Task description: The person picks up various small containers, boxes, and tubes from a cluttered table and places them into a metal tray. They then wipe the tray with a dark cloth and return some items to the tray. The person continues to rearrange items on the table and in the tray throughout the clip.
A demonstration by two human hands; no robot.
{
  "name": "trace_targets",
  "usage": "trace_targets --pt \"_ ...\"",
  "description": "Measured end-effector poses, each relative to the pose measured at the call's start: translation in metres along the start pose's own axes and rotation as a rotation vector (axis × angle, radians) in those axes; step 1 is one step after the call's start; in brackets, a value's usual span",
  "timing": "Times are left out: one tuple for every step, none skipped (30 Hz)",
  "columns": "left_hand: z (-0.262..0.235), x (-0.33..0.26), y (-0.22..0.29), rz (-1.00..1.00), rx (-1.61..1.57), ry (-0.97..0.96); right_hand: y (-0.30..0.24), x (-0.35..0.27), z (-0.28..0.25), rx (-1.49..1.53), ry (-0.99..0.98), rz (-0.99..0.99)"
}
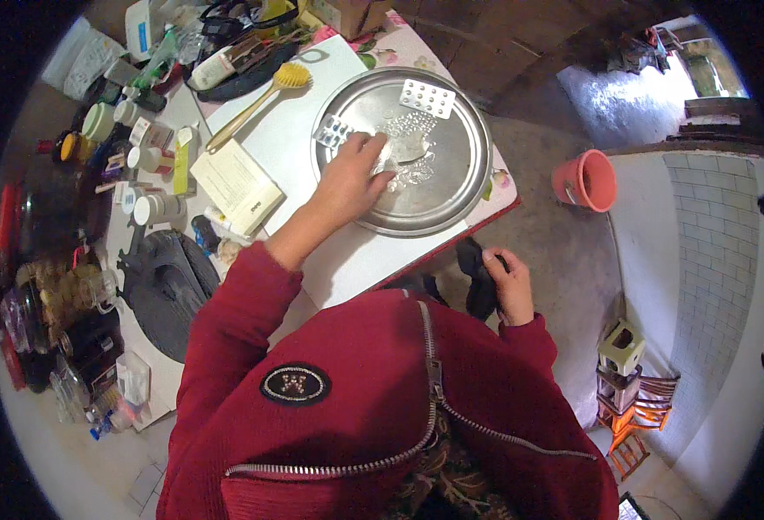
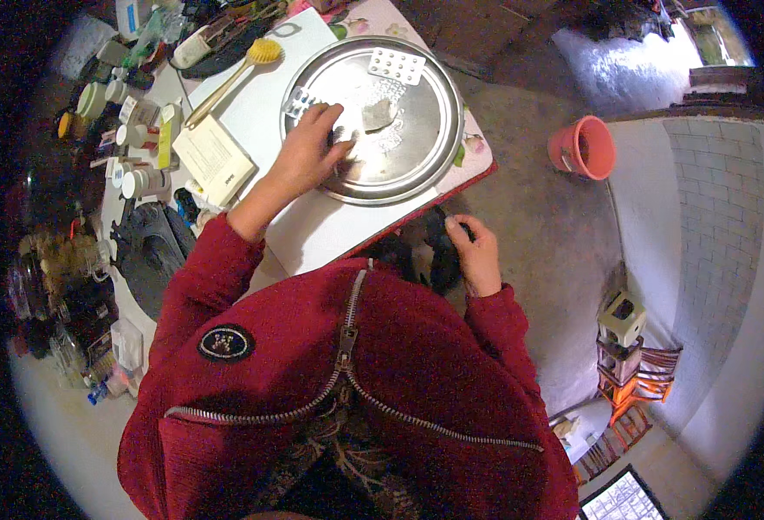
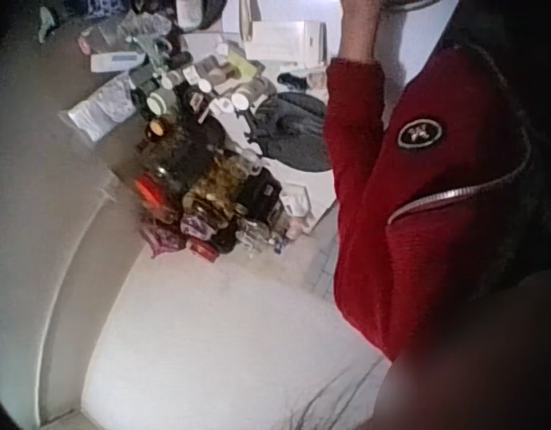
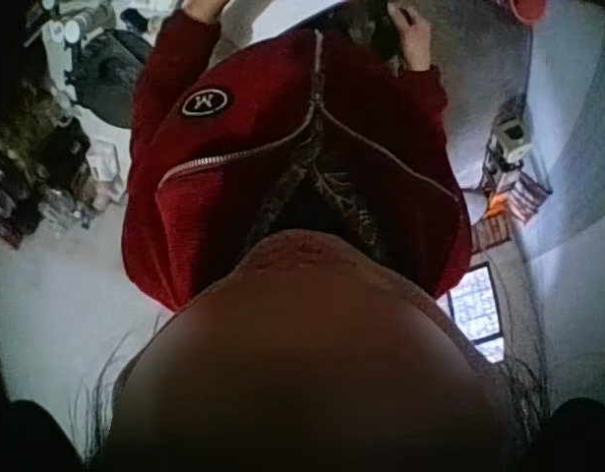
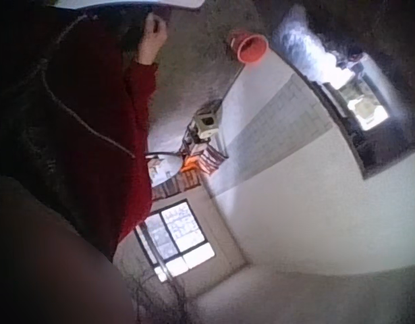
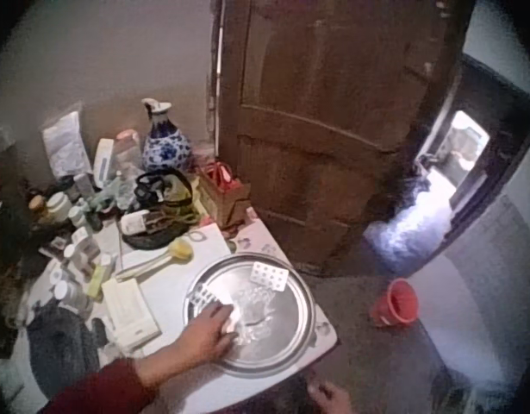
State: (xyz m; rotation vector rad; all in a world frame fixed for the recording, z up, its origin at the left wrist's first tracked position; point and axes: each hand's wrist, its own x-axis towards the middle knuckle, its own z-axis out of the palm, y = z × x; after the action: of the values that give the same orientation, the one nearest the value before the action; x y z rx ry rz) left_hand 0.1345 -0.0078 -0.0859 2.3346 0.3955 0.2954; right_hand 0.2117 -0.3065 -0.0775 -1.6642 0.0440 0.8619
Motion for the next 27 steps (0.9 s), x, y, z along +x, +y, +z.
trace_targets --pt "0.012 0.015 0.0 0.045 0.026 -0.03 0.001 -0.001 -0.003 -0.013 0.02 0.025" --pt "0.024 0.027 0.0 0.025 0.06 -0.067 0.003 -0.001 -0.007 -0.005 0.018 0.034" --pt "0.037 0.038 0.002 0.012 0.112 -0.069 0.005 -0.001 -0.01 0.012 0.013 0.047" --pt "0.047 0.047 0.002 -0.016 0.165 -0.083 0.007 -0.001 -0.012 -0.038 0.02 0.023" --pt "0.053 0.053 0.001 -0.02 0.201 -0.074 0.009 0.0 -0.014 -0.078 0.027 -0.002" --pt "0.06 0.058 0.001 -0.026 0.236 -0.067 0.011 0.001 -0.016 -0.119 0.054 0.017" --pt "0.064 0.062 0.0 -0.045 0.272 -0.087 0.013 0.002 -0.018 -0.108 0.032 -0.033" --pt "0.067 0.064 -0.001 -0.039 0.255 -0.079 0.014 0.002 -0.02 -0.099 0.03 -0.038" --pt "0.068 0.064 -0.002 -0.046 0.242 -0.099 0.015 0.003 -0.022 -0.072 0.031 -0.011" --pt "0.067 0.065 -0.003 -0.053 0.23 -0.119 0.015 0.003 -0.024 -0.074 0.031 -0.038" --pt "0.066 0.065 -0.004 -0.047 0.2 -0.117 0.015 0.004 -0.026 -0.061 0.034 -0.031" --pt "0.065 0.066 -0.005 -0.022 0.178 -0.094 0.014 0.005 -0.027 -0.033 0.037 -0.01" --pt "0.064 0.068 -0.006 -0.018 0.166 -0.088 0.014 0.006 -0.028 -0.009 0.029 -0.009" --pt "0.063 0.071 -0.007 -0.001 0.15 -0.067 0.013 0.008 -0.028 0.029 0.022 0.005" --pt "0.062 0.075 -0.008 0.008 0.206 -0.011 0.012 0.01 -0.028 0.08 0.009 0.03" --pt "0.061 0.08 -0.009 0.013 0.204 0.021 0.011 0.012 -0.028 0.009 0.018 -0.001" --pt "0.059 0.088 -0.011 0.052 0.196 0.083 0.01 0.014 -0.029 -0.049 0.022 -0.022" --pt "0.058 0.095 -0.014 0.069 0.195 0.125 0.009 0.016 -0.029 -0.107 0.027 -0.043" --pt "0.056 0.102 -0.016 0.072 0.177 0.147 0.008 0.018 -0.03 -0.092 0.011 -0.022" --pt "0.055 0.108 -0.019 0.044 0.154 0.119 0.007 0.019 -0.031 -0.077 -0.003 -0.002" --pt "0.054 0.114 -0.021 -0.022 0.143 0.056 0.007 0.019 -0.032 -0.055 -0.007 0.06" --pt "0.054 0.118 -0.023 -0.088 0.131 -0.006 0.007 0.02 -0.033 -0.046 -0.012 0.035" --pt "0.055 0.121 -0.025 -0.081 0.178 -0.013 0.007 0.02 -0.035 -0.029 -0.003 0.049" --pt "0.057 0.123 -0.027 -0.037 0.219 0.001 0.007 0.02 -0.036 -0.001 0.0 0.084" --pt "0.058 0.124 -0.028 0.015 0.261 0.025 0.008 0.02 -0.037 0.002 0.011 0.077" --pt "0.059 0.125 -0.03 0.057 0.308 0.048 0.008 0.021 -0.037 0.015 0.014 0.09" --pt "0.061 0.126 -0.03 0.123 0.364 0.14 0.009 0.022 -0.038 0.037 0.01 0.116"
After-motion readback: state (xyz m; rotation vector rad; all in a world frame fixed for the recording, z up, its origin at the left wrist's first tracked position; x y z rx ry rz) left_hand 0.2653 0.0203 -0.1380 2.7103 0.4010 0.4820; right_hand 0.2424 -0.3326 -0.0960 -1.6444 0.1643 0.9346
